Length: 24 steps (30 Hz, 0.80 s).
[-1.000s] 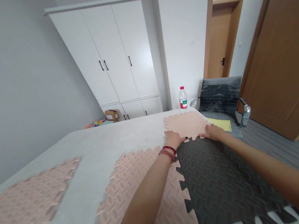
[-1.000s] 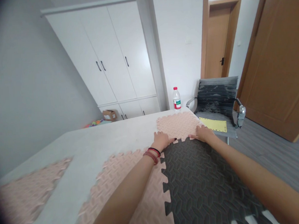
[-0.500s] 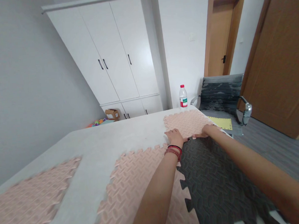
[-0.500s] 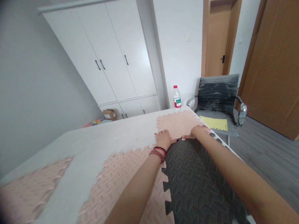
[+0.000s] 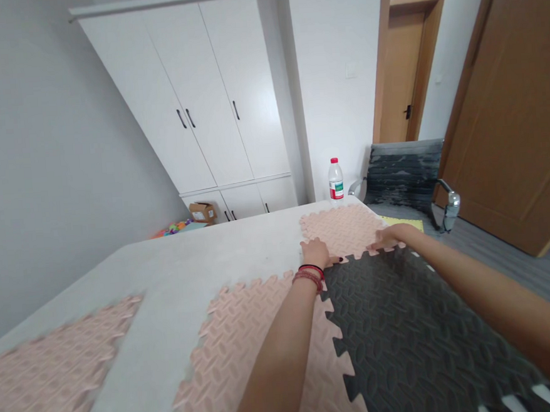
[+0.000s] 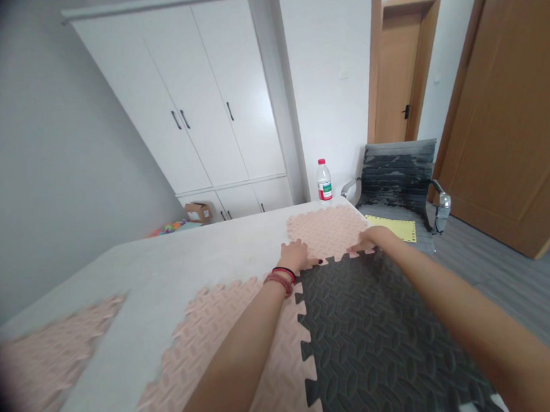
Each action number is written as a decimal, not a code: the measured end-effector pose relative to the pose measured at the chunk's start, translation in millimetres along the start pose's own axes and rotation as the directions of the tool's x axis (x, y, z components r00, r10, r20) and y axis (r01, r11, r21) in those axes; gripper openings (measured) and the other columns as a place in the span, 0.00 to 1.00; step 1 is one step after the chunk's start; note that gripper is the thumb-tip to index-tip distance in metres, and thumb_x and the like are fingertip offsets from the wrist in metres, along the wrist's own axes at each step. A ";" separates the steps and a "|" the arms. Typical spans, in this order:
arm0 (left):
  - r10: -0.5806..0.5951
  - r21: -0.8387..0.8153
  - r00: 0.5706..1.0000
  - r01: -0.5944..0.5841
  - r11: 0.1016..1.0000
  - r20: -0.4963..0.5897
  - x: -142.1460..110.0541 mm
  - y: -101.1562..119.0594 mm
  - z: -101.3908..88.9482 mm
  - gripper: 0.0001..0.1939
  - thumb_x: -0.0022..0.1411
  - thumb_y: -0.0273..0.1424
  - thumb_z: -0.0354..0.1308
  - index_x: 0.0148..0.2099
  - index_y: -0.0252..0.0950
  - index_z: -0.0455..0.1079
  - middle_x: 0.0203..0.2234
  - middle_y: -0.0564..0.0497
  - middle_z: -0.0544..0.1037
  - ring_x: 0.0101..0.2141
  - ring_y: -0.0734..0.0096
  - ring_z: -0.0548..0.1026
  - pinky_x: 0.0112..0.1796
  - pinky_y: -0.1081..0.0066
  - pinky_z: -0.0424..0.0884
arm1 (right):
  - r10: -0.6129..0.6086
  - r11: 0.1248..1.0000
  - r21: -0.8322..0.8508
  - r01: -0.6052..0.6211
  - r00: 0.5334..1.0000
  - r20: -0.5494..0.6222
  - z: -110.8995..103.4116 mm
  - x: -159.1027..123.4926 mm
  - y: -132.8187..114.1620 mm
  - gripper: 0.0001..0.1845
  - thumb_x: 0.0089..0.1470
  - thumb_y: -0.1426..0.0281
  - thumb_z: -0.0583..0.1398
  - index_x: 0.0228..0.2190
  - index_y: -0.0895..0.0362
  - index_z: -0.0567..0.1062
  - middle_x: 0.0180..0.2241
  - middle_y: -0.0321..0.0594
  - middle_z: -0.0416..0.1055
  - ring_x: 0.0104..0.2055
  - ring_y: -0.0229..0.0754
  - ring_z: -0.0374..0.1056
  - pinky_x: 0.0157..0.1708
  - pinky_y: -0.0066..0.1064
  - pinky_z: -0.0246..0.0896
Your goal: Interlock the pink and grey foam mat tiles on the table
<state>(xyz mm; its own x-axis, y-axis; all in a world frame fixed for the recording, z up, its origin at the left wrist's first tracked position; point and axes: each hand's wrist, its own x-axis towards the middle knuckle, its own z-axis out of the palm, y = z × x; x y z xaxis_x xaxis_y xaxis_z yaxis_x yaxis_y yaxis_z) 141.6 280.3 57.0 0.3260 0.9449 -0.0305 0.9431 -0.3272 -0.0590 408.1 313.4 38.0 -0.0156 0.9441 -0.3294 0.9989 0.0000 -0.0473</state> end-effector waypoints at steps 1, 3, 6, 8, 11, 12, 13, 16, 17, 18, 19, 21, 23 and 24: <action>0.023 -0.008 1.000 -0.023 1.000 -0.002 -2.1 -4.7 0.6 0.33 0.57 0.57 0.47 0.51 0.37 0.69 0.51 0.38 0.69 0.50 0.52 0.68 0.50 0.53 0.60 | -0.013 1.000 -0.009 0.013 1.000 -0.013 -0.7 -2.9 7.9 0.41 0.45 0.41 0.55 0.52 0.55 0.69 0.48 0.53 0.69 0.47 0.58 0.66 0.44 0.49 0.62; 0.058 -0.026 0.998 -0.058 0.998 -0.018 -6.9 -12.3 4.9 0.30 0.60 0.54 0.46 0.53 0.38 0.67 0.52 0.40 0.69 0.51 0.55 0.67 0.49 0.56 0.62 | -0.041 0.999 -0.030 0.039 0.997 -0.065 5.4 -10.5 21.5 0.35 0.52 0.46 0.52 0.57 0.50 0.64 0.52 0.49 0.66 0.52 0.57 0.62 0.48 0.49 0.59; 0.076 -0.049 0.996 -0.078 0.996 -0.049 -13.3 -16.8 14.7 0.28 0.62 0.50 0.46 0.57 0.39 0.62 0.53 0.41 0.67 0.54 0.55 0.63 0.50 0.55 0.61 | -0.081 0.996 -0.054 0.072 0.982 -0.173 27.2 -21.1 33.3 0.31 0.60 0.54 0.43 0.62 0.48 0.54 0.58 0.47 0.58 0.60 0.59 0.50 0.52 0.54 0.53; 0.077 -0.061 0.995 -0.081 0.995 -0.059 -15.8 -16.3 19.4 0.27 0.63 0.49 0.46 0.59 0.40 0.59 0.55 0.41 0.66 0.56 0.55 0.61 0.52 0.53 0.59 | -0.101 0.994 -0.054 0.091 0.969 -0.224 40.9 -23.9 36.5 0.31 0.61 0.56 0.39 0.63 0.50 0.51 0.60 0.48 0.57 0.61 0.59 0.48 0.52 0.56 0.52; 0.081 -0.077 0.995 -0.085 0.993 -0.052 -17.3 -15.0 20.2 0.27 0.63 0.48 0.45 0.59 0.39 0.58 0.55 0.40 0.66 0.56 0.53 0.60 0.53 0.52 0.58 | -0.143 0.990 -0.035 0.139 0.957 -0.254 49.6 -20.9 40.7 0.32 0.60 0.56 0.41 0.63 0.52 0.53 0.59 0.47 0.58 0.61 0.57 0.49 0.56 0.53 0.48; 0.084 -0.082 0.996 -0.087 0.993 -0.044 -17.6 -15.5 19.3 0.27 0.63 0.48 0.45 0.59 0.39 0.58 0.55 0.40 0.66 0.56 0.53 0.60 0.52 0.52 0.59 | -0.165 0.986 -0.027 0.163 0.953 -0.256 49.8 -18.9 43.1 0.32 0.60 0.56 0.42 0.62 0.52 0.54 0.60 0.45 0.58 0.62 0.55 0.49 0.58 0.51 0.46; 0.088 -0.087 0.996 -0.091 0.992 -0.034 -17.8 -16.7 18.2 0.27 0.63 0.48 0.45 0.59 0.39 0.58 0.54 0.39 0.66 0.57 0.53 0.60 0.52 0.52 0.59 | -0.187 0.982 -0.017 0.188 0.949 -0.256 49.3 -16.9 46.2 0.32 0.59 0.56 0.42 0.62 0.52 0.54 0.60 0.43 0.57 0.62 0.52 0.49 0.59 0.48 0.44; 0.122 -0.110 0.992 -0.121 0.987 0.006 -18.7 -25.5 16.0 0.28 0.62 0.48 0.46 0.60 0.40 0.58 0.57 0.40 0.64 0.58 0.54 0.59 0.53 0.53 0.59 | -0.223 0.971 0.021 0.236 0.941 -0.255 48.1 -12.4 59.2 0.34 0.58 0.55 0.41 0.62 0.54 0.55 0.62 0.41 0.54 0.64 0.47 0.48 0.62 0.45 0.40; 0.140 -0.121 0.990 -0.137 0.983 0.020 -18.9 -29.8 16.1 0.28 0.62 0.48 0.45 0.60 0.41 0.57 0.59 0.42 0.63 0.59 0.56 0.58 0.54 0.54 0.59 | -0.226 0.969 0.038 0.244 0.939 -0.258 48.6 -11.6 64.2 0.34 0.58 0.56 0.41 0.62 0.55 0.55 0.62 0.41 0.53 0.64 0.47 0.47 0.62 0.44 0.40; 0.158 -0.133 0.987 -0.152 0.979 0.034 -19.0 -34.4 16.8 0.28 0.62 0.47 0.45 0.61 0.41 0.56 0.60 0.43 0.61 0.60 0.58 0.57 0.54 0.55 0.59 | -0.229 0.966 0.054 0.251 0.937 -0.262 49.7 -10.9 69.2 0.34 0.57 0.58 0.40 0.62 0.57 0.56 0.63 0.41 0.52 0.65 0.46 0.47 0.62 0.44 0.40; 0.176 -0.145 0.983 -0.168 0.975 0.047 -18.9 -38.9 17.9 0.28 0.63 0.45 0.45 0.62 0.42 0.54 0.62 0.44 0.59 0.61 0.59 0.56 0.55 0.56 0.59 | -0.235 0.962 0.069 0.262 0.934 -0.268 51.2 -10.5 74.0 0.34 0.57 0.60 0.40 0.62 0.58 0.56 0.63 0.40 0.51 0.65 0.45 0.46 0.63 0.43 0.40; 0.205 -0.167 0.977 -0.192 0.967 0.060 -18.2 -47.0 20.9 0.29 0.63 0.44 0.44 0.64 0.43 0.52 0.64 0.46 0.55 0.61 0.60 0.55 0.55 0.56 0.58 | -0.257 0.951 0.094 0.293 0.924 -0.282 55.1 -10.1 82.0 0.34 0.56 0.62 0.41 0.62 0.59 0.57 0.64 0.39 0.50 0.65 0.43 0.46 0.63 0.39 0.40; 0.222 -0.184 0.974 -0.210 0.960 0.050 -17.4 -52.4 23.9 0.30 0.63 0.45 0.44 0.65 0.44 0.50 0.65 0.47 0.54 0.61 0.60 0.55 0.56 0.53 0.56 | -0.280 0.940 0.109 0.325 0.912 -0.300 59.3 -9.8 86.8 0.34 0.55 0.62 0.42 0.61 0.60 0.57 0.64 0.37 0.49 0.65 0.41 0.46 0.63 0.36 0.40; 0.227 -0.190 0.973 -0.216 0.958 0.038 -17.2 -53.9 25.0 0.30 0.63 0.45 0.44 0.65 0.44 0.50 0.65 0.47 0.54 0.62 0.59 0.55 0.57 0.52 0.54 | -0.288 0.935 0.113 0.336 0.906 -0.310 61.3 -9.7 87.9 0.34 0.55 0.62 0.42 0.61 0.60 0.58 0.64 0.37 0.50 0.65 0.41 0.46 0.63 0.35 0.40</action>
<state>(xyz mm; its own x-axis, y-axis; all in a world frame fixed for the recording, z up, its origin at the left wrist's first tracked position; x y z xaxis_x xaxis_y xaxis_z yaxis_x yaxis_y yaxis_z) 83.5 281.5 35.7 0.5290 0.8447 -0.0814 0.8452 -0.5158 0.1399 493.3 284.1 -20.7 -0.2880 0.9576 0.0080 0.9238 0.2800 -0.2611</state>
